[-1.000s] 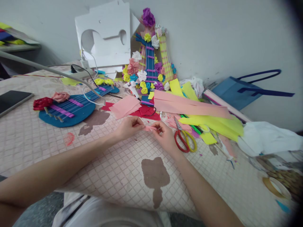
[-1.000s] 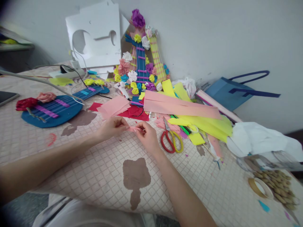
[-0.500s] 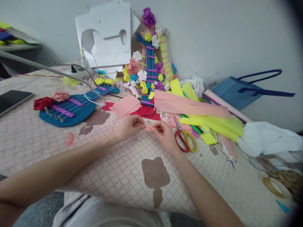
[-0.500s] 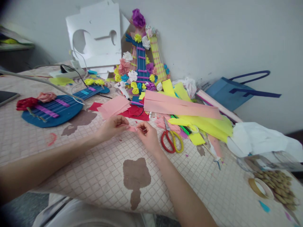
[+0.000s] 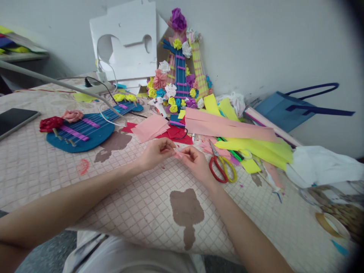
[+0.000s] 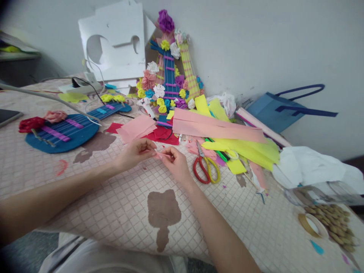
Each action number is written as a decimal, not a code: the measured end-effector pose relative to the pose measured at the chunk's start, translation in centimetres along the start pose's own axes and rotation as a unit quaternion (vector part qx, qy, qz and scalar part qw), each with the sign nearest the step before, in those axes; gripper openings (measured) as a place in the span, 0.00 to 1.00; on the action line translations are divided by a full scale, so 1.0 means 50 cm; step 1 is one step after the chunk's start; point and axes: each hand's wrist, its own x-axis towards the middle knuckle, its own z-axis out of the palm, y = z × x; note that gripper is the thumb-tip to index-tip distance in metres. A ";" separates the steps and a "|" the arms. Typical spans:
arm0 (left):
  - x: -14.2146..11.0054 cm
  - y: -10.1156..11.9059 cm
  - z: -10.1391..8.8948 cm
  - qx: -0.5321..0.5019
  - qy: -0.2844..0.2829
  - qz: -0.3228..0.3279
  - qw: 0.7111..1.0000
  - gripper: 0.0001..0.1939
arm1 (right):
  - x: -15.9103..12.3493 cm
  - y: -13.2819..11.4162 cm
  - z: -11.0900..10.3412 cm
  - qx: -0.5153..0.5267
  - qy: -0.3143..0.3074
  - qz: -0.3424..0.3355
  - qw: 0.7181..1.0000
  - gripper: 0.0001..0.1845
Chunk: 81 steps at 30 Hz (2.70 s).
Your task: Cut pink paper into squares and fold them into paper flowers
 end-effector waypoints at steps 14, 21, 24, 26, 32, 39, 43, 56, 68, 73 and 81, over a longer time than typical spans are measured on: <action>-0.005 0.034 -0.001 0.113 -0.028 -0.054 0.992 0.10 | -0.003 -0.008 0.001 -0.020 -0.007 -0.003 1.000 0.09; 0.001 0.020 -0.008 0.094 -0.020 -0.065 0.993 0.09 | 0.000 0.000 -0.005 0.000 0.002 0.034 0.999 0.12; 0.004 0.016 -0.011 0.079 -0.012 -0.075 0.994 0.10 | -0.001 0.001 -0.012 0.034 -0.004 0.067 0.997 0.14; 0.006 0.014 -0.013 0.068 -0.007 -0.083 0.994 0.10 | -0.002 0.000 -0.018 0.038 -0.006 0.089 0.995 0.15; 0.012 0.005 -0.021 0.072 -0.008 -0.092 0.993 0.10 | -0.002 0.010 -0.032 0.099 -0.001 0.128 0.987 0.24; 0.012 -0.009 -0.024 0.049 -0.011 -0.099 0.994 0.11 | -0.005 0.007 -0.039 0.052 -0.035 0.116 0.991 0.17; 0.012 -0.003 -0.023 0.056 -0.010 -0.093 0.994 0.10 | -0.007 -0.004 -0.038 0.028 -0.041 0.106 0.993 0.15; 0.005 0.011 -0.009 0.051 -0.044 -0.117 0.991 0.09 | -0.007 -0.002 -0.020 -0.017 -0.003 0.052 0.999 0.11; 0.012 0.007 -0.036 -0.113 -0.090 -0.209 0.967 0.15 | -0.002 0.013 -0.031 0.039 0.021 0.078 0.996 0.13; 0.010 0.006 -0.033 -0.101 -0.100 -0.241 0.960 0.16 | -0.002 0.016 -0.034 0.057 0.028 0.070 0.996 0.11; 0.019 0.016 -0.040 -0.065 -0.047 -0.180 0.980 0.21 | -0.005 0.004 -0.037 0.040 0.017 0.078 0.996 0.13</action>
